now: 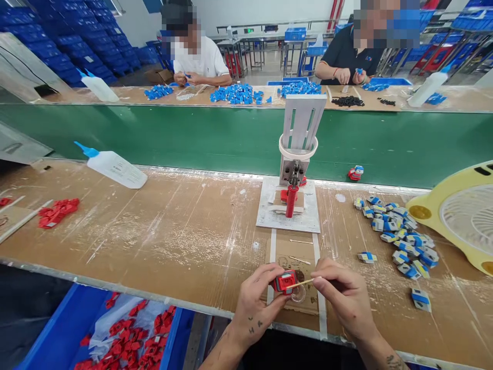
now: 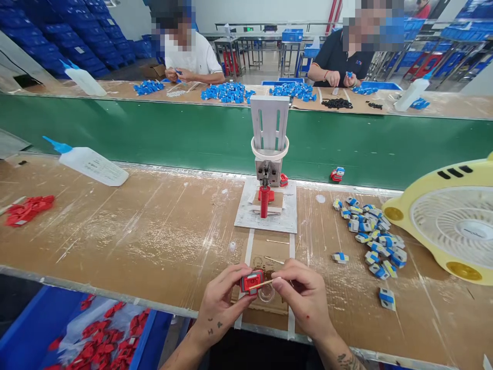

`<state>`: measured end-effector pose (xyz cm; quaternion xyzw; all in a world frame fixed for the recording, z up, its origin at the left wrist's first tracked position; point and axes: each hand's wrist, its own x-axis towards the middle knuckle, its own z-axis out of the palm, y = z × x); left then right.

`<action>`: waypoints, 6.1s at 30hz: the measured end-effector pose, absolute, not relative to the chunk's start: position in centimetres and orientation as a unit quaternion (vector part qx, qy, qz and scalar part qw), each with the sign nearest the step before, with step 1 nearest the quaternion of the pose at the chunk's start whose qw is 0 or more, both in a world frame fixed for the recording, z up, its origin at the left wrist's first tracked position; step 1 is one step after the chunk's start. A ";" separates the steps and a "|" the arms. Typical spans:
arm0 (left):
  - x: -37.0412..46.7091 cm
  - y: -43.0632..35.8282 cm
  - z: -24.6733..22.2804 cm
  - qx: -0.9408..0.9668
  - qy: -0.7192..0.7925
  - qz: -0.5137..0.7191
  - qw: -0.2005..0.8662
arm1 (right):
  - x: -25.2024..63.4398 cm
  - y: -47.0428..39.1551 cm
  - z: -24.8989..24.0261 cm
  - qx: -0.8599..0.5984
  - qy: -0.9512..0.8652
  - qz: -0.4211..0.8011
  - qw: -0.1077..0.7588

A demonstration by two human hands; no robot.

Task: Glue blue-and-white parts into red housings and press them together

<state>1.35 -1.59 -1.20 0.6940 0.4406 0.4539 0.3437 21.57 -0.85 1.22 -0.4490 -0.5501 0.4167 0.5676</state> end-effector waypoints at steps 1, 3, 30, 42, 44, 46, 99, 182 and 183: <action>1.5 -1.6 -1.0 0.697 0.435 0.460 0.337 | 21.5 -0.8 1.1 -0.451 -0.552 0.419 0.562; 1.6 -1.5 -0.6 0.701 0.426 0.468 0.329 | 21.4 -0.9 0.8 -0.456 -0.558 0.424 0.549; -0.8 -1.1 -2.2 0.715 0.474 0.438 0.269 | 22.6 -1.5 0.0 -0.421 -0.799 0.218 0.369; 1.6 -1.4 -0.9 0.679 0.450 0.455 0.360 | 22.0 -1.1 1.9 -0.477 -0.603 0.348 0.536; 2.0 -1.5 -0.7 0.675 0.449 0.457 0.367 | 21.4 -0.9 1.9 -0.476 -0.601 0.343 0.543; 2.1 -1.6 -0.5 0.673 0.444 0.459 0.373 | 21.0 -0.8 1.9 -0.476 -0.606 0.331 0.545; 4.4 -0.1 -3.1 0.570 0.330 0.549 0.515 | 24.5 -0.9 2.2 -0.474 -0.517 0.487 0.521; 3.4 17.4 -0.7 0.665 0.413 0.427 0.453 | 19.0 9.4 6.4 -0.520 -0.562 0.545 0.342; 3.4 17.4 -0.8 0.665 0.413 0.427 0.454 | 19.2 9.4 6.0 -0.521 -0.572 0.537 0.336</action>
